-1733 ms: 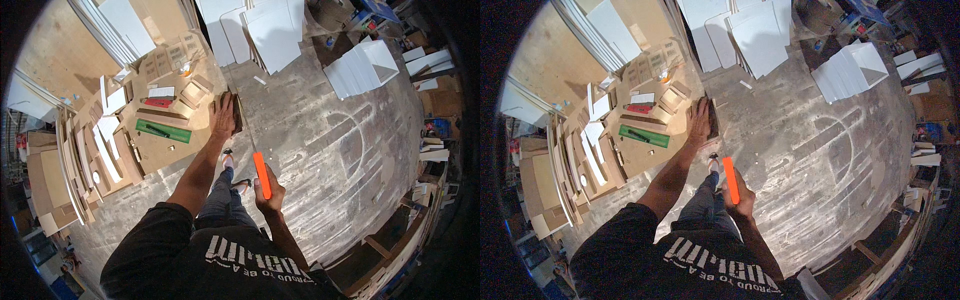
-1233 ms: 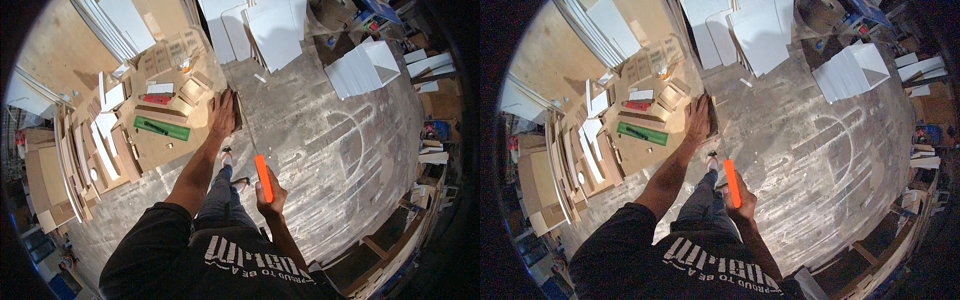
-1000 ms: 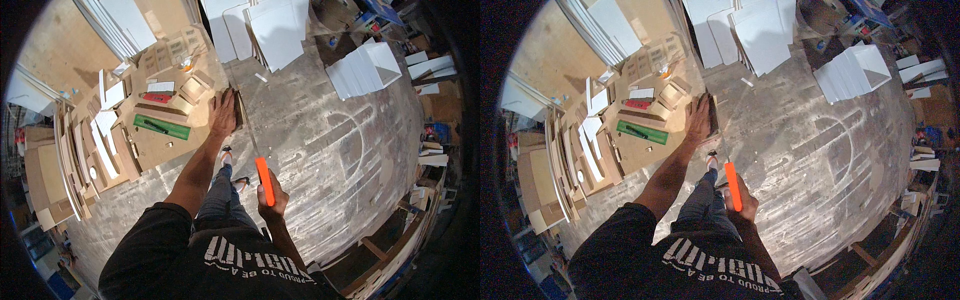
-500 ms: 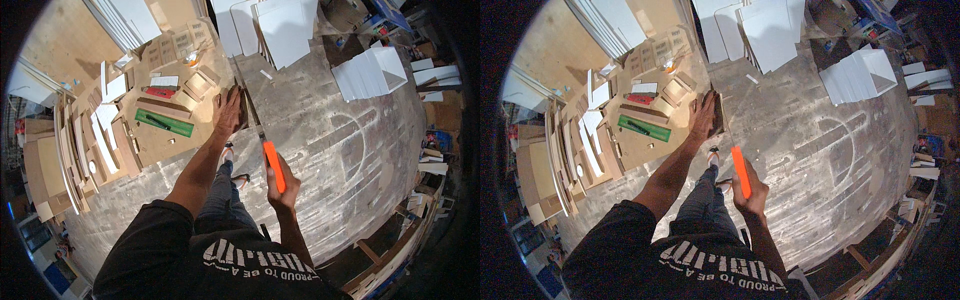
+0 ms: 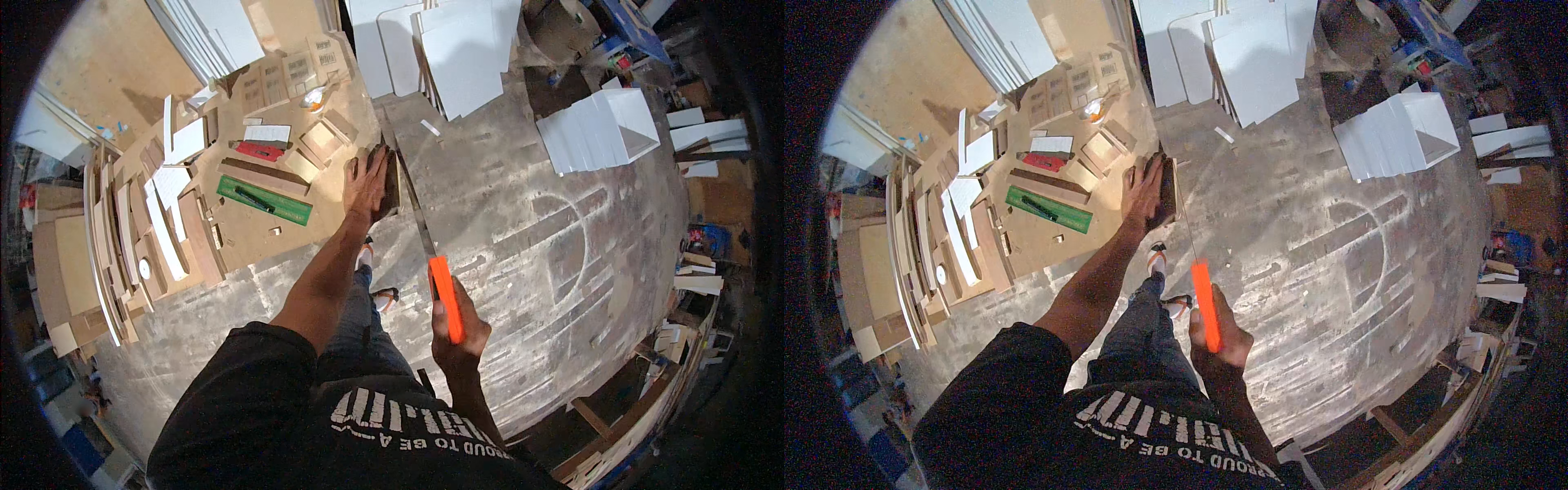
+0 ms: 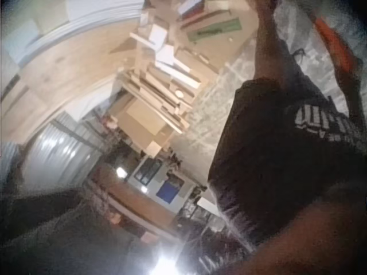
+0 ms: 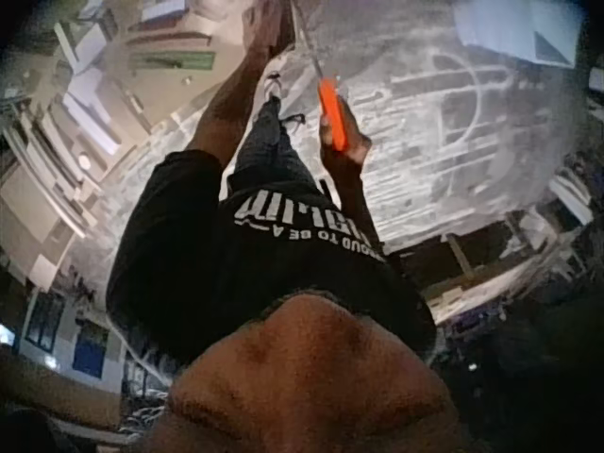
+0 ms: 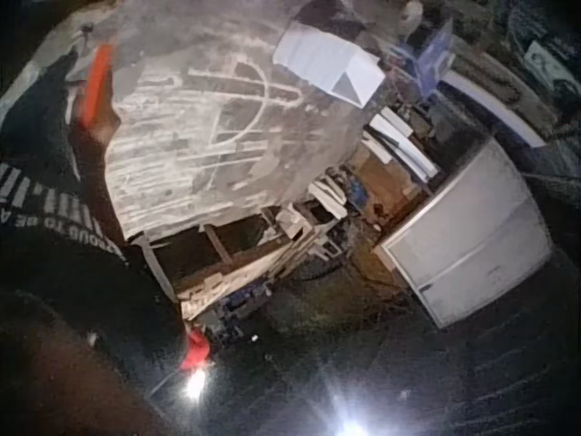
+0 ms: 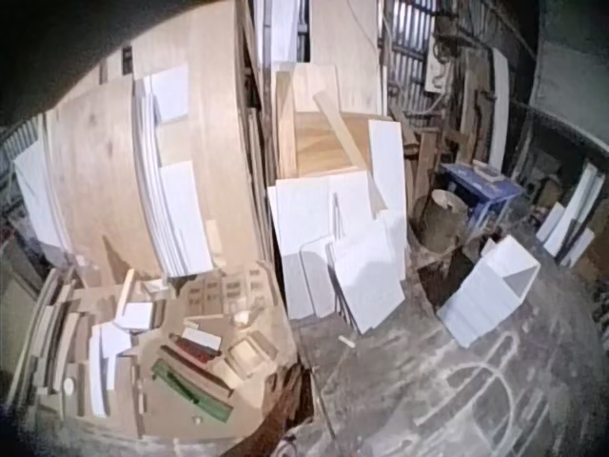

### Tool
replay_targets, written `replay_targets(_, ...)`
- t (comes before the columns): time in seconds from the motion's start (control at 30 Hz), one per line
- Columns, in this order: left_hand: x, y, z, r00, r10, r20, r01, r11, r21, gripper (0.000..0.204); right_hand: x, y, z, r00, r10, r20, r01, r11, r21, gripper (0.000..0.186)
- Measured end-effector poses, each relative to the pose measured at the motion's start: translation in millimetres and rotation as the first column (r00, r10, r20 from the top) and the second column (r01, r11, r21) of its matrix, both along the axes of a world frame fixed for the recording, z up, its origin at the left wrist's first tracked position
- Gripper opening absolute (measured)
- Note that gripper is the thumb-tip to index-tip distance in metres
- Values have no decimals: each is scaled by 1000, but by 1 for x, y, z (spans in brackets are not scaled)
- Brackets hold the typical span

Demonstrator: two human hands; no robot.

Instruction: The person marks a piece of wood using a ruler and a utility knife, then saws the wood with a handsaw.

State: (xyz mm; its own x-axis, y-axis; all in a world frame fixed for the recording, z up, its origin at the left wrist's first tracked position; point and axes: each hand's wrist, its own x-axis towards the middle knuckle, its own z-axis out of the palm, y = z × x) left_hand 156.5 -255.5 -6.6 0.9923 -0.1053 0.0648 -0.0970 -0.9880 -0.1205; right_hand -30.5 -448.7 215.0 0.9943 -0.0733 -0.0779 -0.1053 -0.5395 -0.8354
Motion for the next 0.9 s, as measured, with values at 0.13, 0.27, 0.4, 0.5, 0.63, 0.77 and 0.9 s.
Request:
replay_targets(0.13,-4,-2,5,1000,-18,0,18,1000,2,76,11,1,-16,999,44,13,-44,999,5,43)
replay_targets(0.27,-5,1,-1,999,12,-43,-8,996,87,72,25,5,-22,1000,8,-22,-6,997,81,46)
replay_targets(0.4,-2,-1,8,1000,11,11,-11,999,-31,70,11,-3,-23,998,-42,-37,46,991,124,47)
replay_targets(0.5,-6,-5,11,1000,13,-25,-13,1000,18,70,11,-5,-29,999,-47,-4,47,991,122,48)
replay_targets(0.63,-5,-5,11,998,36,-53,-34,999,42,71,11,-2,-30,999,-38,-26,41,993,114,48)
replay_targets(0.77,-8,-1,14,1000,14,13,-13,998,-61,68,12,-4,-28,999,-42,18,41,998,43,46)
replay_targets(0.9,-11,-4,21,999,14,31,-6,964,-265,65,13,-11,-37,999,-46,-5,46,997,59,46)
